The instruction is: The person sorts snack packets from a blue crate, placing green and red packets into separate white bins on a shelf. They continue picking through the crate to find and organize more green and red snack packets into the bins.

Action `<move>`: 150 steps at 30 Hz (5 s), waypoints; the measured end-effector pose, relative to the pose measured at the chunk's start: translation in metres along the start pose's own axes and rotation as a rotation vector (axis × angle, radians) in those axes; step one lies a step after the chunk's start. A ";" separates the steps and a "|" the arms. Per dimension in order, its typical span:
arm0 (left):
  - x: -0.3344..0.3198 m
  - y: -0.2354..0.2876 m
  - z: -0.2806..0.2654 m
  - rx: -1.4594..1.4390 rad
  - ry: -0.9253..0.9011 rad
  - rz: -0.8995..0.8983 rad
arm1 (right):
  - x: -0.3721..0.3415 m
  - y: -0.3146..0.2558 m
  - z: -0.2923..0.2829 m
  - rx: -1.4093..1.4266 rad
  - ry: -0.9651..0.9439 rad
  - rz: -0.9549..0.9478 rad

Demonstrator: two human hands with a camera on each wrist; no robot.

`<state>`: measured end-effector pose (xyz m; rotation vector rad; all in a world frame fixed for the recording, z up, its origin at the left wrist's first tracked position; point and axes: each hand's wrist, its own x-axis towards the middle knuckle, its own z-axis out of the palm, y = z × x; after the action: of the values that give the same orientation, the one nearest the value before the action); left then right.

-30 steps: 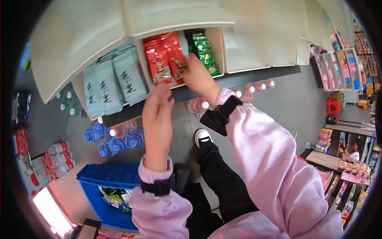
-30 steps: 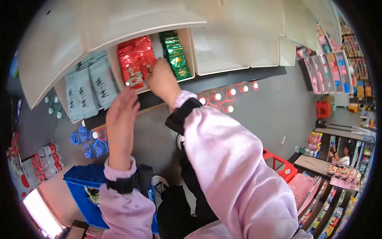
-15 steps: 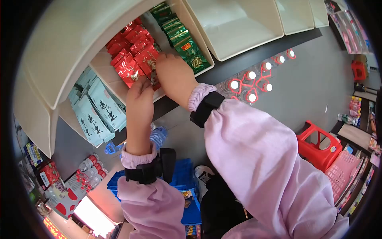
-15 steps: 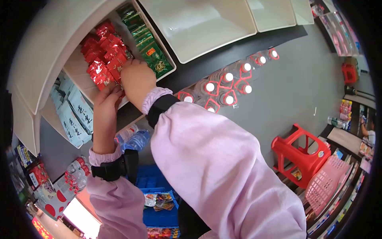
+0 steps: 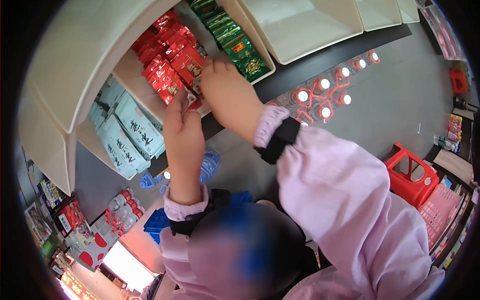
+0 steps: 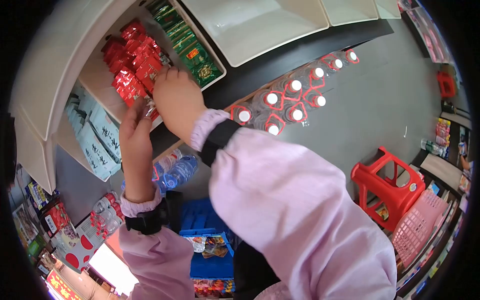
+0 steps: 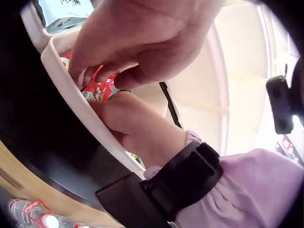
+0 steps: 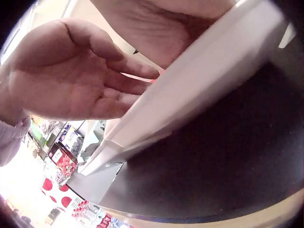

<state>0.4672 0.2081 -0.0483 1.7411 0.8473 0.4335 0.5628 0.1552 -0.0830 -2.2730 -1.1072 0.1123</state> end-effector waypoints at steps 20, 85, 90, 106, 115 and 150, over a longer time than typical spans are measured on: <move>-0.408 -0.148 -0.085 -0.238 0.827 -0.636 | -0.316 -0.153 0.029 0.438 -1.058 -0.201; -0.522 -0.433 -0.131 0.422 0.851 -0.611 | -0.481 -0.118 0.395 0.437 -1.112 0.737; -0.510 -0.430 -0.126 -0.115 0.820 -0.763 | -0.492 -0.132 0.402 0.527 -1.126 0.407; -0.493 -0.429 -0.177 -1.530 0.953 -0.659 | -0.524 -0.209 0.381 0.563 -1.131 0.060; -0.496 -0.441 -0.164 -1.543 0.957 -0.693 | -0.483 -0.178 0.372 0.639 -1.363 0.106; -0.591 -0.448 -0.096 -0.928 1.141 -1.187 | -0.509 -0.163 0.329 0.004 -1.731 -0.506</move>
<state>-0.1419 -0.0905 -0.3627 -0.1405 1.8568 0.7891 0.0137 0.0129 -0.3528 -1.3832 -2.2897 2.0583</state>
